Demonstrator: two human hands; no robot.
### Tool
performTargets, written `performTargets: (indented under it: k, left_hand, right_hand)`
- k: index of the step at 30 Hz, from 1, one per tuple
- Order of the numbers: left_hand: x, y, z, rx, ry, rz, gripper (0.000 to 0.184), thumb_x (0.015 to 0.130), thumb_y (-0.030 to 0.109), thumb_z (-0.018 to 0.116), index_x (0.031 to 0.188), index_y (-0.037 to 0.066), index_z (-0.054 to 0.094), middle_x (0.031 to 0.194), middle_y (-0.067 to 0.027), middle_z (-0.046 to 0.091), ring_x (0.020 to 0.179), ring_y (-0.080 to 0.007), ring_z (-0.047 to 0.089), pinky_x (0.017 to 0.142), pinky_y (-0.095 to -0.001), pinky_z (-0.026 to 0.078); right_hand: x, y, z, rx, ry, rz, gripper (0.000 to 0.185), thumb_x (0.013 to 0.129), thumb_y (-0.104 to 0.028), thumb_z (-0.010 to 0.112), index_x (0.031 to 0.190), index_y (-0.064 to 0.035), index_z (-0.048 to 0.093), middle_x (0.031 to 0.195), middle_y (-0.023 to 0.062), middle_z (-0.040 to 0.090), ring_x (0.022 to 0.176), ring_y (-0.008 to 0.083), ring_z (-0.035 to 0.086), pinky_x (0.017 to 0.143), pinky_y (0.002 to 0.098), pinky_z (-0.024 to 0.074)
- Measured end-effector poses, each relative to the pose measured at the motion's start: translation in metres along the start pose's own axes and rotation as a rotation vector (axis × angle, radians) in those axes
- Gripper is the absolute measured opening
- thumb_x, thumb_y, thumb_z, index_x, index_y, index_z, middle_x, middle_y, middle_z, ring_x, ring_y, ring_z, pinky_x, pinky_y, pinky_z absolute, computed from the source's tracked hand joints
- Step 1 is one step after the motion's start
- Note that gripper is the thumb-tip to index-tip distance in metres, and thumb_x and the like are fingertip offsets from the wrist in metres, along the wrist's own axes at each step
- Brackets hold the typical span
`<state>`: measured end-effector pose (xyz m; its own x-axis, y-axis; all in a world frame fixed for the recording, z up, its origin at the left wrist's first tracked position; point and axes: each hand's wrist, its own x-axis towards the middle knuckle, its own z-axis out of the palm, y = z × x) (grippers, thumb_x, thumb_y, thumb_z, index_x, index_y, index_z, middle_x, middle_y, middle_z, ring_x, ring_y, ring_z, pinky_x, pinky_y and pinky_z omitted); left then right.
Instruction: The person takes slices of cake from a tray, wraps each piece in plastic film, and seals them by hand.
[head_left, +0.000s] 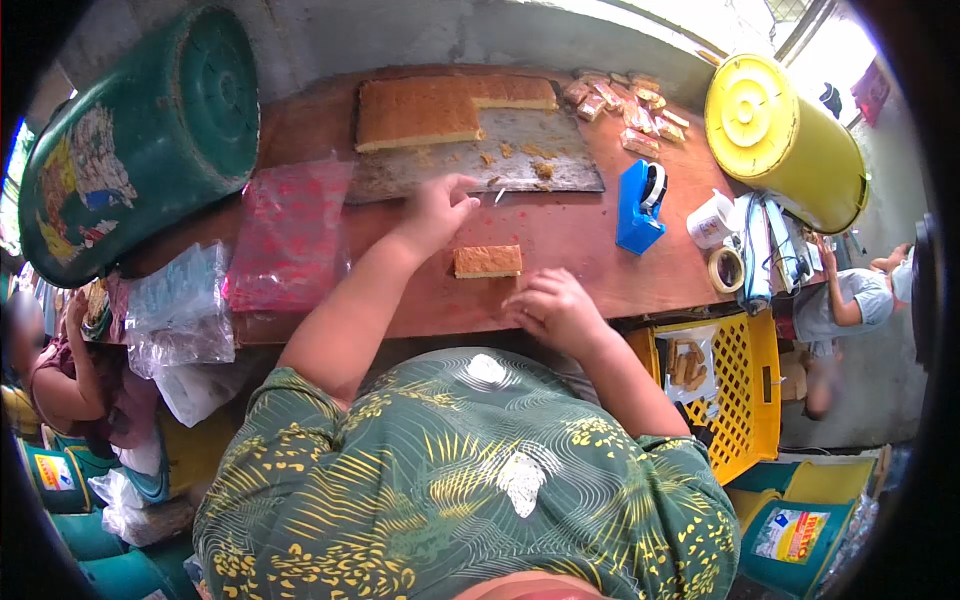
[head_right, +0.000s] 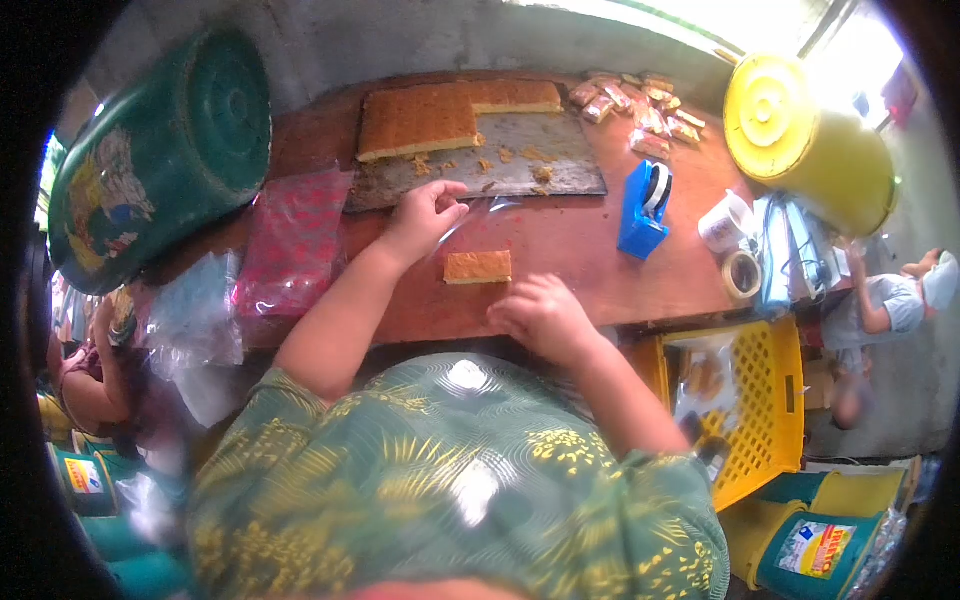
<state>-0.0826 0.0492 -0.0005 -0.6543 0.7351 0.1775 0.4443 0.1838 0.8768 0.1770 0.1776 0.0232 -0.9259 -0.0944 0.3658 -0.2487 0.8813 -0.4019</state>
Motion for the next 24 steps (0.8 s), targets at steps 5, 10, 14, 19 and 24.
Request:
performTargets:
  k: [5, 10, 14, 19, 24]
  left_hand:
    - [-0.022, 0.040, -0.028, -0.032, -0.130, 0.172, 0.017, 0.099, 0.001, 0.067, 0.116, 0.001, 0.069, 0.106, -0.0076, 0.073, 0.097, -0.0133, 0.069, 0.087, -0.0298, 0.056]
    - [-0.055, 0.035, -0.039, -0.117, -0.225, 0.188, 0.046, 0.094, 0.010, 0.073, 0.138, 0.008, 0.059, 0.117, -0.0132, 0.071, 0.100, -0.0194, 0.071, 0.087, -0.0384, 0.055]
    - [-0.071, 0.066, -0.030, 0.293, -0.129, 0.439, 0.063, 0.093, 0.014, 0.077, 0.150, 0.012, 0.051, 0.112, -0.0093, 0.071, 0.088, -0.0193, 0.070, 0.085, -0.0376, 0.055]
    - [-0.069, 0.064, -0.016, 0.569, -0.121, 0.447, 0.077, 0.086, 0.024, 0.083, 0.155, 0.018, 0.049, 0.094, -0.0008, 0.074, 0.086, -0.0245, 0.071, 0.085, -0.0438, 0.049]
    - [-0.070, 0.048, -0.005, 0.476, -0.055, 0.440, 0.073, 0.086, 0.023, 0.082, 0.152, 0.018, 0.052, 0.089, 0.0005, 0.075, 0.079, -0.0237, 0.071, 0.079, -0.0429, 0.050]
  right_hand:
    - [0.053, 0.000, -0.032, -0.299, 0.289, -0.073, 0.017, 0.080, -0.023, 0.083, 0.092, -0.0160, 0.075, 0.110, 0.0021, 0.071, 0.110, 0.0302, 0.064, 0.098, 0.0467, 0.0479]
    - [0.073, 0.028, -0.028, -0.085, 0.085, -0.030, 0.020, 0.082, -0.022, 0.083, 0.094, -0.0120, 0.071, 0.100, 0.0049, 0.073, 0.106, 0.0299, 0.067, 0.096, 0.0460, 0.0503]
    - [0.074, 0.020, -0.019, 0.078, 0.114, 0.124, 0.022, 0.081, -0.019, 0.082, 0.098, -0.0096, 0.070, 0.097, 0.0088, 0.073, 0.099, 0.0319, 0.069, 0.092, 0.0449, 0.0528]
    - [0.060, 0.030, -0.003, -0.005, 0.121, 0.074, 0.021, 0.081, -0.016, 0.080, 0.097, -0.0083, 0.070, 0.094, 0.0095, 0.074, 0.094, 0.0342, 0.070, 0.091, 0.0462, 0.0533]
    - [0.049, 0.034, 0.005, -0.050, 0.018, 0.096, 0.024, 0.079, -0.018, 0.082, 0.097, -0.0072, 0.071, 0.095, 0.0097, 0.075, 0.092, 0.0368, 0.070, 0.092, 0.0477, 0.0531]
